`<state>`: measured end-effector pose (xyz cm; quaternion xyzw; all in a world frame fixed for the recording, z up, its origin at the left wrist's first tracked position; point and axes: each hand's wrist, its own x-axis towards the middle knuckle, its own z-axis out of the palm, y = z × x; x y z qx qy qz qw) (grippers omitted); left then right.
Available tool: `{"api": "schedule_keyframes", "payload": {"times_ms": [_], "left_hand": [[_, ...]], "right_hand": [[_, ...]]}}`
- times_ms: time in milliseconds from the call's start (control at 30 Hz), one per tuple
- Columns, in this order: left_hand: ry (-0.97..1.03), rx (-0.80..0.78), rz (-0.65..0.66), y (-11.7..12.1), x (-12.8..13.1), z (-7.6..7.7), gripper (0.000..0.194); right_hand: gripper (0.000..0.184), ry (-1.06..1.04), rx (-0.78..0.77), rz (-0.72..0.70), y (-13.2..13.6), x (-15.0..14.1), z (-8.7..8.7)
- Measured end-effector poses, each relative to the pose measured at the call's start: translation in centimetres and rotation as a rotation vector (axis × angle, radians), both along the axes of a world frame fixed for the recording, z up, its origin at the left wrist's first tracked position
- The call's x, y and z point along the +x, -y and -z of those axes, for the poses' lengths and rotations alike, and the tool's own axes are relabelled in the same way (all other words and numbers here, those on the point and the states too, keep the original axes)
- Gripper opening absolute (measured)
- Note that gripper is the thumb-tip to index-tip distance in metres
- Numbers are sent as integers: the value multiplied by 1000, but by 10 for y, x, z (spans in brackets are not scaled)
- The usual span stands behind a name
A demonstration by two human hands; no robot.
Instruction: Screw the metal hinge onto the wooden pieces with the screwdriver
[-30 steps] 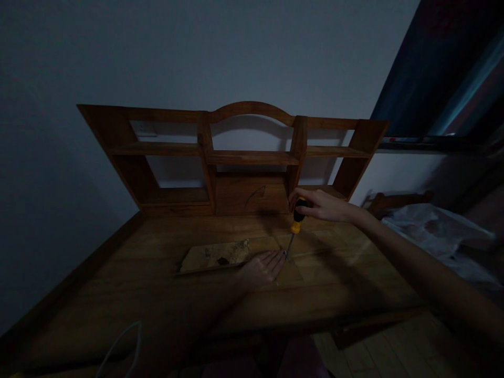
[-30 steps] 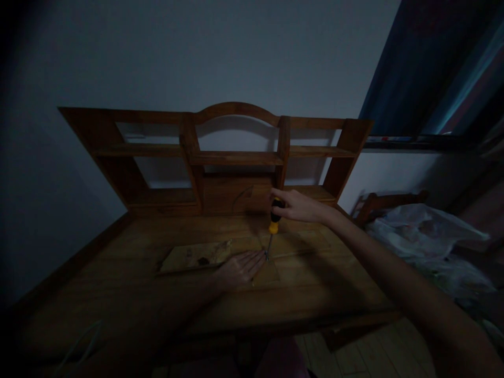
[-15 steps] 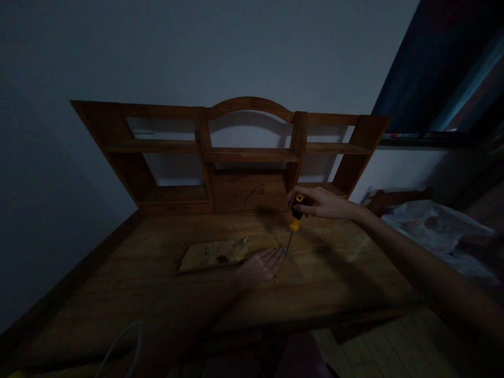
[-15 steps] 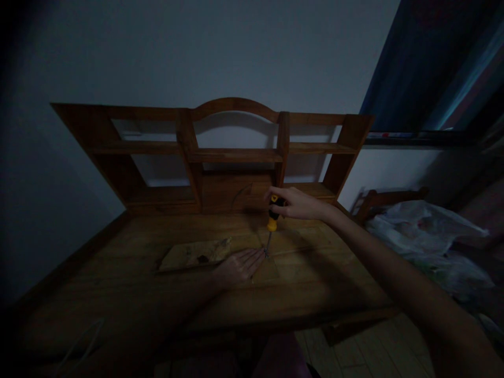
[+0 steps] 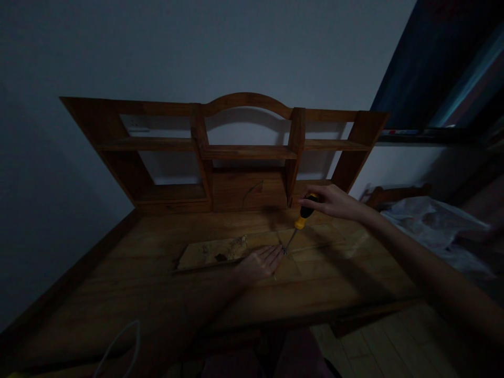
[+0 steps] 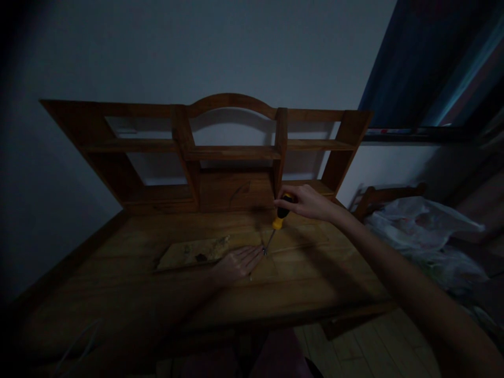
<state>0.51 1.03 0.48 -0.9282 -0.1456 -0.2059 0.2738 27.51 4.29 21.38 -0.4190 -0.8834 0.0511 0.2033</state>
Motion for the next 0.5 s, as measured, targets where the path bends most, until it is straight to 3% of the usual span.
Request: {"api": "schedule_keyframes", "payload": {"times_ms": [300, 500], "left_hand": [[33, 14, 24, -1, 1, 0, 39], [30, -29, 7, 0, 0, 2, 39]], "right_hand": [[35, 47, -45, -140, 6, -28, -21], [41, 37, -23, -186, 3, -36, -17]]}}
